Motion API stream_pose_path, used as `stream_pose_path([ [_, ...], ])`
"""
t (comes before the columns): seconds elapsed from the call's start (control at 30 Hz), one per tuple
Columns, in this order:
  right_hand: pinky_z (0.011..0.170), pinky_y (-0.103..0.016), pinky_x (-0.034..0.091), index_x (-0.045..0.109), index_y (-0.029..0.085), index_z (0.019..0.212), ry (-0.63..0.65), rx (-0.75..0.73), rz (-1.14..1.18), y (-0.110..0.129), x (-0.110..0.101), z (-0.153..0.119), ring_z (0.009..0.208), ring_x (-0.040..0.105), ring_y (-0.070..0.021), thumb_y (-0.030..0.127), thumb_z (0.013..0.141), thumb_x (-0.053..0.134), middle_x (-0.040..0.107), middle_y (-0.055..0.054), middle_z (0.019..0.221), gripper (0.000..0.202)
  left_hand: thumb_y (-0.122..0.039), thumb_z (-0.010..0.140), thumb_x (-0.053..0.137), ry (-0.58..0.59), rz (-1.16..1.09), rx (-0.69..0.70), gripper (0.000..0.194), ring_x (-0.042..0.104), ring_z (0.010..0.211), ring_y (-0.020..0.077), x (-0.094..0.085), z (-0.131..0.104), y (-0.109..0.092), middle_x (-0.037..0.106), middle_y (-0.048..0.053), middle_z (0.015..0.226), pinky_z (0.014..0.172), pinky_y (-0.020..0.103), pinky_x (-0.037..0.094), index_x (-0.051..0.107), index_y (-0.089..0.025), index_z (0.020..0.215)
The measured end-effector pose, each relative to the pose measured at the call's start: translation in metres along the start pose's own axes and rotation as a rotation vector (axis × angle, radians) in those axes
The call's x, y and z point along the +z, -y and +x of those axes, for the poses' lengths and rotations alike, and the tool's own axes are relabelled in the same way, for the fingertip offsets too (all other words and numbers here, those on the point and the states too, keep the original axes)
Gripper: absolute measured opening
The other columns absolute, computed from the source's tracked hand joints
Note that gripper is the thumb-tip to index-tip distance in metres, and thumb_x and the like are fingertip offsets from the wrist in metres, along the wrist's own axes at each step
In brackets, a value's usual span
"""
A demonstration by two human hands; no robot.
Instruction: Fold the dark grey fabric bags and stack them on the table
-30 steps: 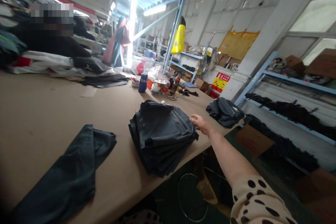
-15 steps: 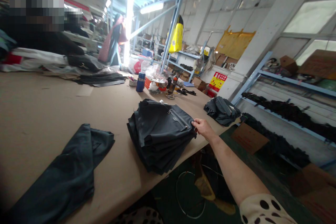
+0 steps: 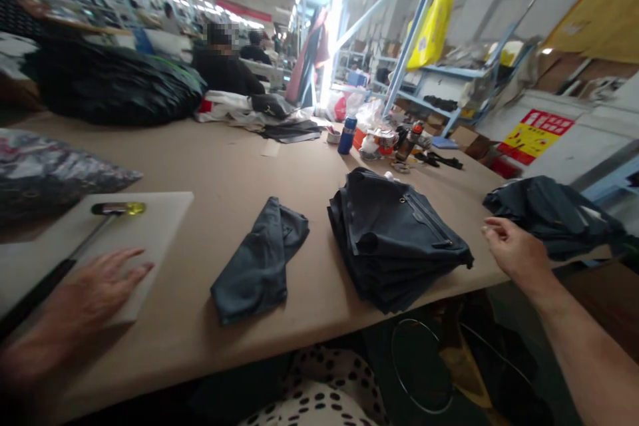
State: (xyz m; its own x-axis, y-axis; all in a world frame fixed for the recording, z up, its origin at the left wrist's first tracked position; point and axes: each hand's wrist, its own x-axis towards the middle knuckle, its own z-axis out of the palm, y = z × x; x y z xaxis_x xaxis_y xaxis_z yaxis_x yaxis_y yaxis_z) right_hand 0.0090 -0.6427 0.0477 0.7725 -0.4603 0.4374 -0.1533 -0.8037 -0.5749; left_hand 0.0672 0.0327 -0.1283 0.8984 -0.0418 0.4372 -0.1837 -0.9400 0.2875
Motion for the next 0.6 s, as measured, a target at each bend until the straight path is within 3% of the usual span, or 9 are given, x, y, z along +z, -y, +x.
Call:
stream_pose_path([
  [0.1, 0.064, -0.033, 0.045, 0.064, 0.023, 0.105, -0.134, -0.379, -0.204, 0.053, 0.018, -0.035, 0.072, 0.064, -0.0216, 0.031, 0.089, 0.055, 0.068, -0.01, 0.083, 0.02, -0.053, 0.089, 0.038, 0.039, -0.144, 0.089, 0.057, 0.052, 0.117, 0.0274, 0.008, -0.002, -0.059, 0.061, 0.019, 0.119, 0.106, 0.044, 0.037, 0.062, -0.005, 0.109],
  [0.17, 0.069, -0.028, 0.047, 0.062, 0.023, 0.103, -0.056, -0.75, -0.103, 0.103, 0.047, -0.069, 0.08, 0.064, -0.0175, 0.028, 0.091, 0.056, 0.068, -0.007, 0.092, 0.014, -0.052, 0.085, 0.05, 0.231, -0.205, 0.197, 0.053, 0.044, 0.128, 0.0288, 0.011, -0.007, -0.111, 0.051, 0.015, 0.136, 0.109, 0.044, 0.035, 0.06, -0.014, 0.12],
  [0.23, 0.074, -0.024, 0.048, 0.059, 0.02, 0.105, 0.285, -1.016, 0.094, 0.146, 0.088, -0.104, 0.083, 0.062, -0.014, 0.017, 0.093, 0.051, 0.065, -0.005, 0.092, 0.015, -0.047, 0.074, 0.066, 0.474, -0.105, 0.269, 0.067, 0.032, 0.136, 0.0374, 0.015, -0.016, -0.156, 0.039, 0.009, 0.149, 0.112, 0.055, 0.026, 0.052, -0.024, 0.135],
  [0.3, 0.074, -0.027, 0.048, 0.06, 0.017, 0.098, 0.505, -1.149, 0.159, 0.171, 0.132, -0.134, 0.081, 0.059, -0.016, 0.015, 0.092, 0.049, 0.064, -0.006, 0.09, 0.013, -0.04, 0.069, 0.071, 0.599, -0.002, 0.267, 0.074, 0.034, 0.133, 0.0445, 0.021, -0.024, -0.18, 0.038, 0.011, 0.149, 0.107, 0.062, 0.028, 0.049, -0.024, 0.138],
  [0.37, 0.073, -0.029, 0.048, 0.061, 0.017, 0.089, 0.637, -1.167, 0.148, 0.179, 0.173, -0.156, 0.079, 0.058, -0.0177, 0.016, 0.092, 0.048, 0.062, -0.006, 0.084, 0.013, -0.023, 0.08, 0.057, 0.562, 0.051, 0.227, 0.056, 0.043, 0.126, 0.0419, 0.028, -0.03, -0.182, 0.045, 0.015, 0.144, 0.101, 0.059, 0.035, 0.052, -0.019, 0.135],
  [0.43, 0.072, -0.028, 0.047, 0.062, 0.017, 0.086, 0.707, -1.069, 0.198, 0.176, 0.207, -0.169, 0.078, 0.058, -0.0174, 0.018, 0.092, 0.048, 0.062, -0.005, 0.082, 0.016, -0.007, 0.082, 0.04, 0.468, -0.03, 0.167, 0.046, 0.052, 0.117, 0.0342, 0.033, -0.03, -0.168, 0.056, 0.016, 0.132, 0.097, 0.05, 0.04, 0.062, -0.015, 0.122],
  [0.5, 0.071, -0.026, 0.046, 0.064, 0.017, 0.088, 0.743, -0.882, 0.332, 0.169, 0.232, -0.175, 0.078, 0.059, -0.0154, 0.018, 0.092, 0.049, 0.062, -0.004, 0.084, 0.015, -0.003, 0.079, 0.038, 0.409, -0.311, 0.046, 0.04, 0.058, 0.103, 0.0265, 0.031, -0.026, -0.15, 0.066, 0.013, 0.11, 0.091, 0.04, 0.044, 0.069, -0.014, 0.102],
  [0.6, 0.067, -0.024, 0.046, 0.064, 0.018, 0.09, 0.724, -0.583, 0.513, 0.16, 0.256, -0.177, 0.076, 0.058, -0.0138, 0.013, 0.086, 0.05, 0.062, -0.003, 0.085, 0.015, -0.017, 0.08, 0.055, 0.334, -0.94, -0.303, 0.016, 0.059, 0.076, 0.0171, 0.016, -0.013, -0.131, 0.066, 0.004, 0.078, 0.071, 0.024, 0.046, 0.069, -0.015, 0.086],
])
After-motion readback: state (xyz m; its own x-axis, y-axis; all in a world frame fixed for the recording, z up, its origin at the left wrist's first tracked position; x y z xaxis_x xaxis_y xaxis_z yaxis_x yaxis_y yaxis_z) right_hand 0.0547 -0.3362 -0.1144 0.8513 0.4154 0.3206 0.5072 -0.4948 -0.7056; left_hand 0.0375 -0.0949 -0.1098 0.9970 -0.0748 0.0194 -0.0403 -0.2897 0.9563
